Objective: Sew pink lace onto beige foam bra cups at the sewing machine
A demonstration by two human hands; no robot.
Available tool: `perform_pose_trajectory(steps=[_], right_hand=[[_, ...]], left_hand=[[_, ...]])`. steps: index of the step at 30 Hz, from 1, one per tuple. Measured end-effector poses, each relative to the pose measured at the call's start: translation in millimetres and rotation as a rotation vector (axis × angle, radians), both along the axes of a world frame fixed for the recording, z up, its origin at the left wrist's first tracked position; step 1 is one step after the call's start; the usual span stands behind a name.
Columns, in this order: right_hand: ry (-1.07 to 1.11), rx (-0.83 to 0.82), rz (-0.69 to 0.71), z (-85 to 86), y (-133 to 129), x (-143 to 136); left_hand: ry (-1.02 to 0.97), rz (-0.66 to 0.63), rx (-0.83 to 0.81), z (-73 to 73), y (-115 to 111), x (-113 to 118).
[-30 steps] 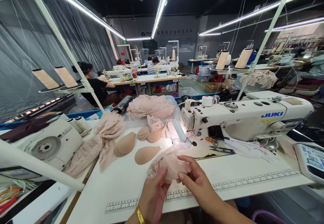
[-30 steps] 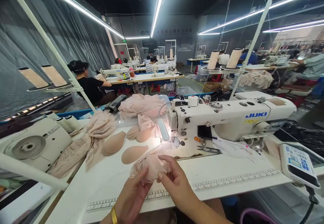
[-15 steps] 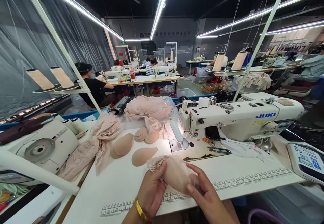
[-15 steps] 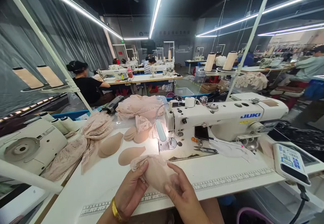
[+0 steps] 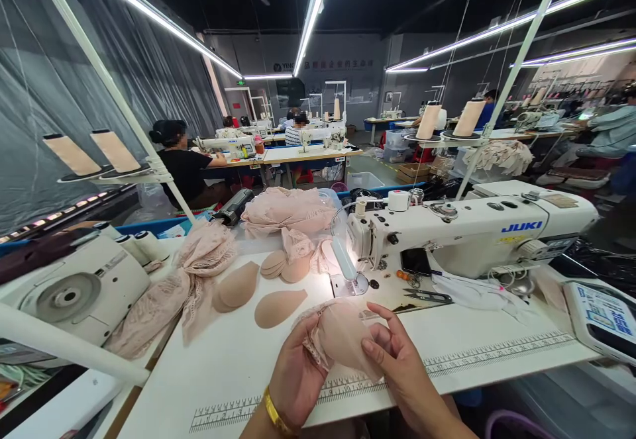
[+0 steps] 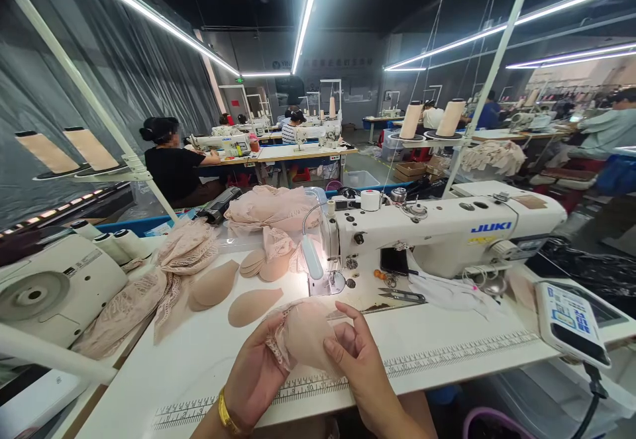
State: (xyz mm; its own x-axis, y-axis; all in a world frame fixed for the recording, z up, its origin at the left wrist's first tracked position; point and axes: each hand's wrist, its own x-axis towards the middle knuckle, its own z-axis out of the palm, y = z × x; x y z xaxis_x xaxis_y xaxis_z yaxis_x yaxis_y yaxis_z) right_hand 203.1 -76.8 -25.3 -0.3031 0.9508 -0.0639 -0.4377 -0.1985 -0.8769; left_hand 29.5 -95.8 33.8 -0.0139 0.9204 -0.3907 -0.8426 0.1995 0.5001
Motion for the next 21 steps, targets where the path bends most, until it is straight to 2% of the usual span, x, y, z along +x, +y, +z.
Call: perform_pose_trajectory(steps=[8,16,21], right_hand=[[0.03,-0.014,0.005,1.0,0.3,0.7],[0.035,-0.067,-0.088,15.0,-3.7,-7.3],[0.044,-0.054,-0.032,10.6,-0.9,-3.6]], left_hand=[[0.117,0.012,0.0,-5.9,2.6,5.6],[0.081,0.043,-0.039,1.9,2.7,7.1],[0.145,0.039,0.012,-1.7,4.7,7.3]])
